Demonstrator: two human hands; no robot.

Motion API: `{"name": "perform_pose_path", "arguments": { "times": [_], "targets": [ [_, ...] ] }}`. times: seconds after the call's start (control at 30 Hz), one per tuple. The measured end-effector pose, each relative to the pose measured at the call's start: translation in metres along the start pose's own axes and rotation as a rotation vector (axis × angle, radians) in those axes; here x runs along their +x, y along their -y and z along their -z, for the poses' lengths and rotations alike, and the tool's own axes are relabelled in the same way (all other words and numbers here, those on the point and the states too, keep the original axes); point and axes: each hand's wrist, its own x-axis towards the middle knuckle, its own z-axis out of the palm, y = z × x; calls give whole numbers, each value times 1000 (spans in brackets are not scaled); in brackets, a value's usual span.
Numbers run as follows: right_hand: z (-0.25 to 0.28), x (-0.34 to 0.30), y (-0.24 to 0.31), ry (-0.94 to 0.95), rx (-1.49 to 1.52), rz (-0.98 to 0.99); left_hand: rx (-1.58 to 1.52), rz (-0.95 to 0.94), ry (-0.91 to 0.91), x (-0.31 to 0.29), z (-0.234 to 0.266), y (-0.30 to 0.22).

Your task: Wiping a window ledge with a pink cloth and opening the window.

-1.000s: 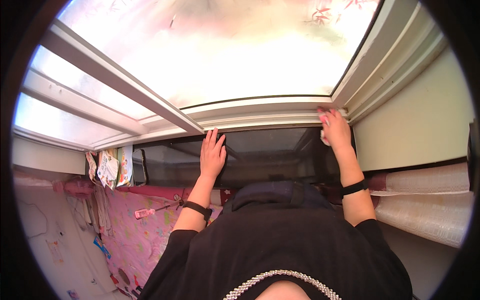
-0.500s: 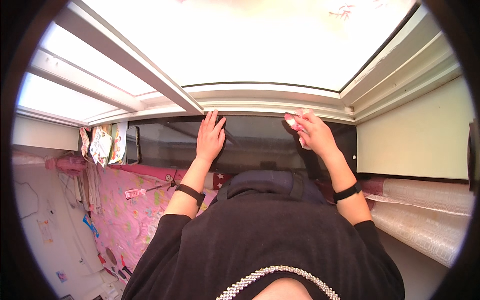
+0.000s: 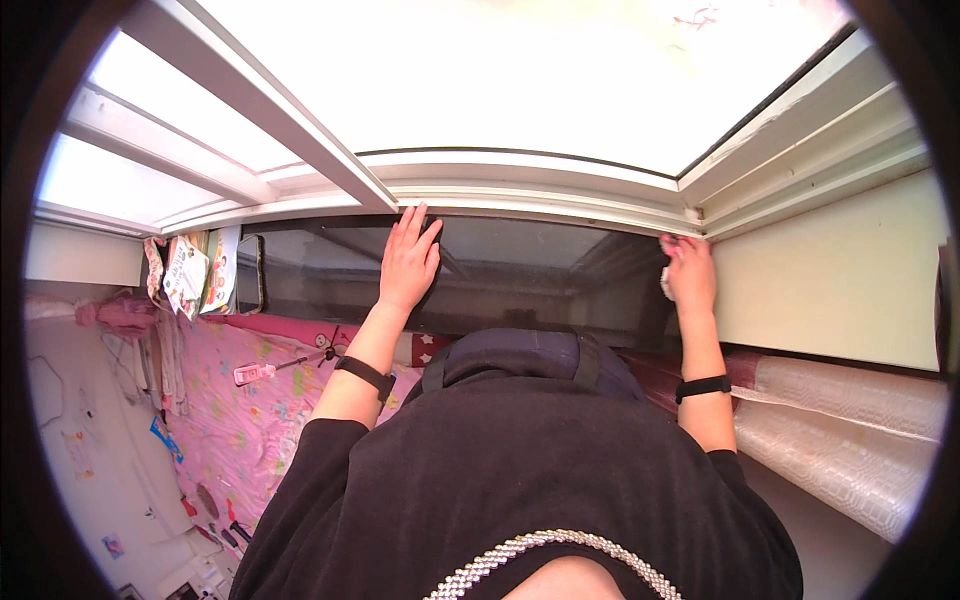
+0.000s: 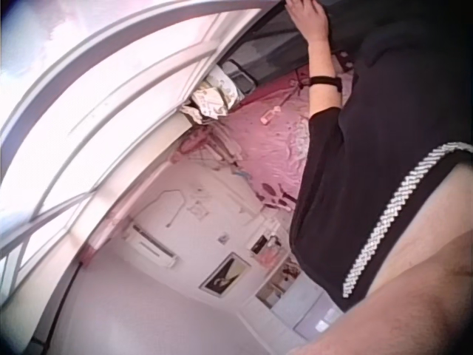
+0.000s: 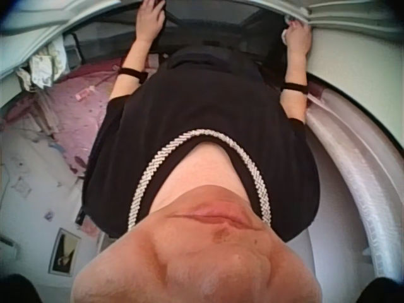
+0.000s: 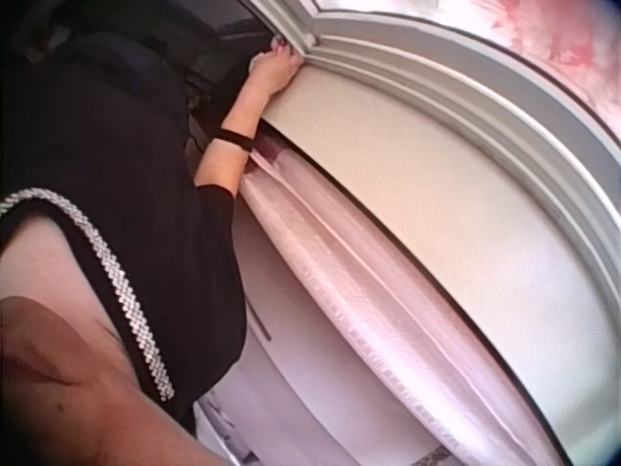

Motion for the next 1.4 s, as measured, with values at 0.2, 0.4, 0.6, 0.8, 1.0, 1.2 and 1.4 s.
{"name": "perform_pose_path", "arguments": {
  "times": [0.2, 0.4, 0.6, 0.8, 1.0, 1.2, 1.4],
  "targets": [
    [-6, 5, -23, 10, -270, -181, 2, 6, -14, 1, 0, -2],
    [-38, 16, 0, 56, -760, -126, 16, -8, -32, 5, 1, -6],
    [-57, 3, 91, 201, -911, 188, 26, 9, -52, -2, 2, -2],
    [-87, -9, 162, 185, -542, 338, 5, -7, -56, 2, -1, -3],
    [-86, -3, 200, 530, 22, 416, -14, -12, -52, 2, -2, 0],
    [-40, -17, 139, 175, 295, 355, -126, -37, -38, 0, 8, 7],
    [-17, -59, 0, -195, -305, 93, -373, -341, 19, 31, 31, -24]
  ]
}}
